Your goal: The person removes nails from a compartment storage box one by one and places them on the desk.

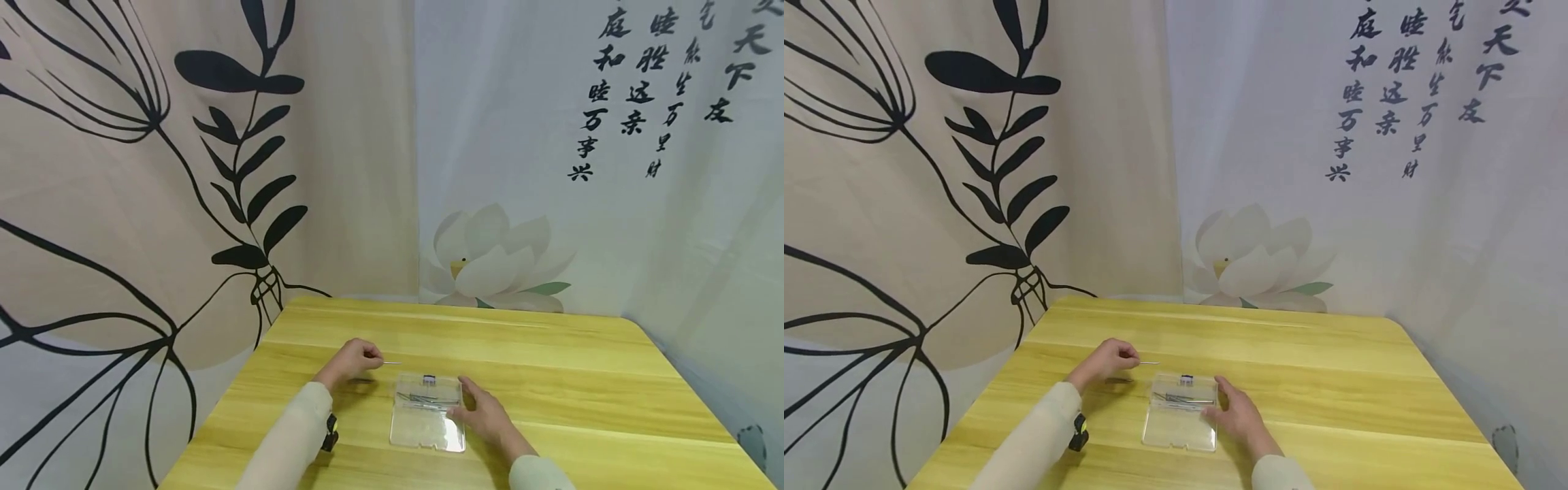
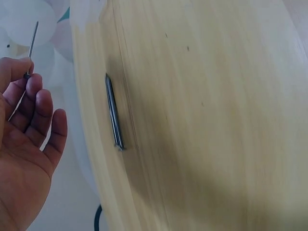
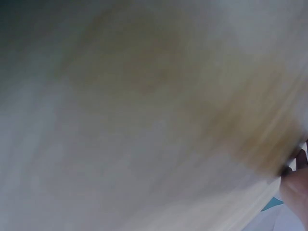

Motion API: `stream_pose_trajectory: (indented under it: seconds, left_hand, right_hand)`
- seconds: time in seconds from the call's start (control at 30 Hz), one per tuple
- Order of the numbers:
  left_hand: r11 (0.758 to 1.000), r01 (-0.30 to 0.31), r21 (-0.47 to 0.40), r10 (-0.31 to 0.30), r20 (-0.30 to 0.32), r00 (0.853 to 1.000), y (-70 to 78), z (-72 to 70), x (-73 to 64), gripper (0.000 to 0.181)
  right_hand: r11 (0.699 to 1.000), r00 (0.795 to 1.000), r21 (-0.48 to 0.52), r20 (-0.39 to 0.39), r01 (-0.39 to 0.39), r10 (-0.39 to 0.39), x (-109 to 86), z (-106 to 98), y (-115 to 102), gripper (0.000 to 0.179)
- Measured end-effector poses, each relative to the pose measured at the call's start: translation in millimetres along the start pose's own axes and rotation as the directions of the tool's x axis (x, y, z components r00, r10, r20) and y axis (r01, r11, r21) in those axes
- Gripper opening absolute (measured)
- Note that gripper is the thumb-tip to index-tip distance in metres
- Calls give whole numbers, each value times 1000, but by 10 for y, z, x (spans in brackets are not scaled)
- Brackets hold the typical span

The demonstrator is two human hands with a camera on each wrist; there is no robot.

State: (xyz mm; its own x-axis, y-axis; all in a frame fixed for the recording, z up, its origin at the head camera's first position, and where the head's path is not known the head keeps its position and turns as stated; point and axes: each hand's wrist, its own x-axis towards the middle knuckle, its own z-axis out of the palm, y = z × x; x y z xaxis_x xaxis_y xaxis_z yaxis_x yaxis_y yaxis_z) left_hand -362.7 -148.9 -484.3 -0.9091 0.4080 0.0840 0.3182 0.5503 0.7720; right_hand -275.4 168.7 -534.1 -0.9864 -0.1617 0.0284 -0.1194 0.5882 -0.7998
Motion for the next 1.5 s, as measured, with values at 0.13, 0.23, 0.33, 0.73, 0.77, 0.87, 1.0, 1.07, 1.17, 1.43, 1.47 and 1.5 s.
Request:
stream_pose_trajectory:
  seconds: [0.13, 0.23, 0.33, 0.73, 0.77, 0.87, 1.0, 1.07, 1.17, 1.43, 1.47, 1.5]
  left_hand:
    - [1000, 3, 15, -3, -12, 1000, -57, -35, -15, 14]
    - [1000, 0, 30, 1, -29, 1000, -101, -64, -26, 13]
    - [999, 3, 46, -1, -43, 999, -147, -93, -52, 12]
    - [998, 58, 20, -57, -38, 998, -359, -191, -182, 13]
    - [998, 60, 20, -60, -37, 998, -378, -195, -189, 13]
    - [998, 67, 22, -66, -29, 997, -422, -204, -199, 13]
    - [997, 64, 42, -63, -31, 998, -467, -213, -205, 11]
    - [996, 73, 46, -71, -36, 997, -489, -215, -204, 10]
    - [994, 96, 52, -94, -49, 994, -523, -218, -204, 9]
    - [987, 140, 83, -136, -59, 989, -578, -217, -201, 6]
    - [986, 142, 86, -137, -59, 989, -579, -217, -200, 6]
    - [986, 143, 90, -137, -61, 989, -578, -216, -198, 6]
  right_hand:
    - [1000, 1000, -9, -5, 2, -2, 7, -2, 7, 79]
    - [1000, 1000, -9, -7, 1, -2, 9, -8, 7, 78]
    - [1000, 1000, -7, -5, 0, 0, 9, -13, 4, 78]
    - [1000, 1000, 14, 3, -4, 4, -12, 3, 16, 80]
    - [1000, 1000, 14, 3, -6, 5, -14, 5, 19, 80]
    - [1000, 1000, 11, 4, -9, 9, -15, 8, 24, 80]
    - [1000, 1000, 1, -4, -6, 6, -7, 9, 23, 79]
    - [1000, 1000, -4, -8, -4, 4, -4, 8, 18, 79]
    - [1000, 1000, -3, -10, 2, -2, 1, 7, 17, 78]
    - [1000, 1000, 5, 2, 0, 0, 6, 8, -4, 79]
    - [1000, 1000, 6, 1, -2, 2, 5, 7, -7, 79]
    - [1000, 1000, 7, -1, -2, 2, 5, 5, -8, 79]
